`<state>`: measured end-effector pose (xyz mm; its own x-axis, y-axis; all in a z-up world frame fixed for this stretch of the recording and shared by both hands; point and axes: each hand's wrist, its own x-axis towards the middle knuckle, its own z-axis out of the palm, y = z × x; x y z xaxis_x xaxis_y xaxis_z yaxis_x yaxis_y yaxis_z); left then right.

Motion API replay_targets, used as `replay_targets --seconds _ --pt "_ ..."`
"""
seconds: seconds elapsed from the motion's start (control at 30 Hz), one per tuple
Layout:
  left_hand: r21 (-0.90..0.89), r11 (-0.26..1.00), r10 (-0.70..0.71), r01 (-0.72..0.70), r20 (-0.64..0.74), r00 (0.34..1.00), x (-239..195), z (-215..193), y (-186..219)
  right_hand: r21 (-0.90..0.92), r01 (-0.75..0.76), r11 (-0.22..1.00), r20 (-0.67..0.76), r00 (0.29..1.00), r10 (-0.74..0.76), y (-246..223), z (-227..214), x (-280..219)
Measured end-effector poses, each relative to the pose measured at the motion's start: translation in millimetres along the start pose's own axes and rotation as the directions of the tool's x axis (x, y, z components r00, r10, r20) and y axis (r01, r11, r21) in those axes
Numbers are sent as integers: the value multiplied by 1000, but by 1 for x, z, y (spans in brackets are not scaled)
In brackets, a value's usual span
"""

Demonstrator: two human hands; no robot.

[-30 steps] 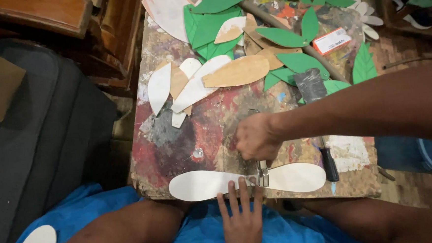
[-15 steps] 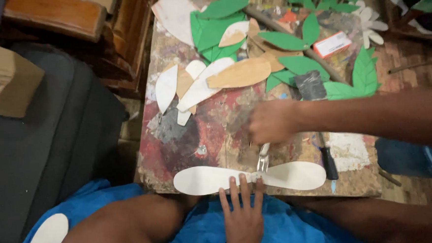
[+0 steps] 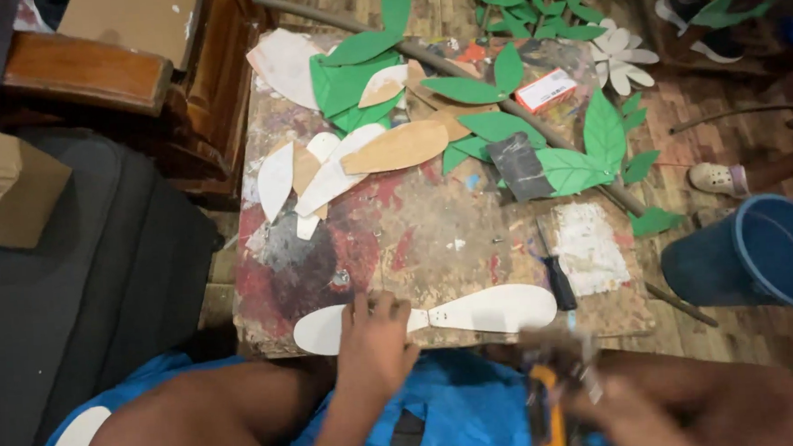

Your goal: Assembling a decorative flower by aligning and stapling individual paper petals to a central base.

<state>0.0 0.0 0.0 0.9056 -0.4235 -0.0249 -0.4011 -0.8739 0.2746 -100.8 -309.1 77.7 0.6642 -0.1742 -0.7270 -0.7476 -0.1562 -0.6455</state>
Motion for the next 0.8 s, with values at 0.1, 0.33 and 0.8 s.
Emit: replay_targets --seconds 0.1,0.33,0.8 --pt "-149 985 96 -89 41 995 13 3 -16 -143 -35 989 125 991 53 83 10 26" --pt "-391 917 113 -79 65 991 2 -35 9 624 -278 730 689 637 -346 92 47 -9" --pt "-984 -155 300 91 40 953 -59 -90 86 882 -132 453 147 989 4 144 51 37"
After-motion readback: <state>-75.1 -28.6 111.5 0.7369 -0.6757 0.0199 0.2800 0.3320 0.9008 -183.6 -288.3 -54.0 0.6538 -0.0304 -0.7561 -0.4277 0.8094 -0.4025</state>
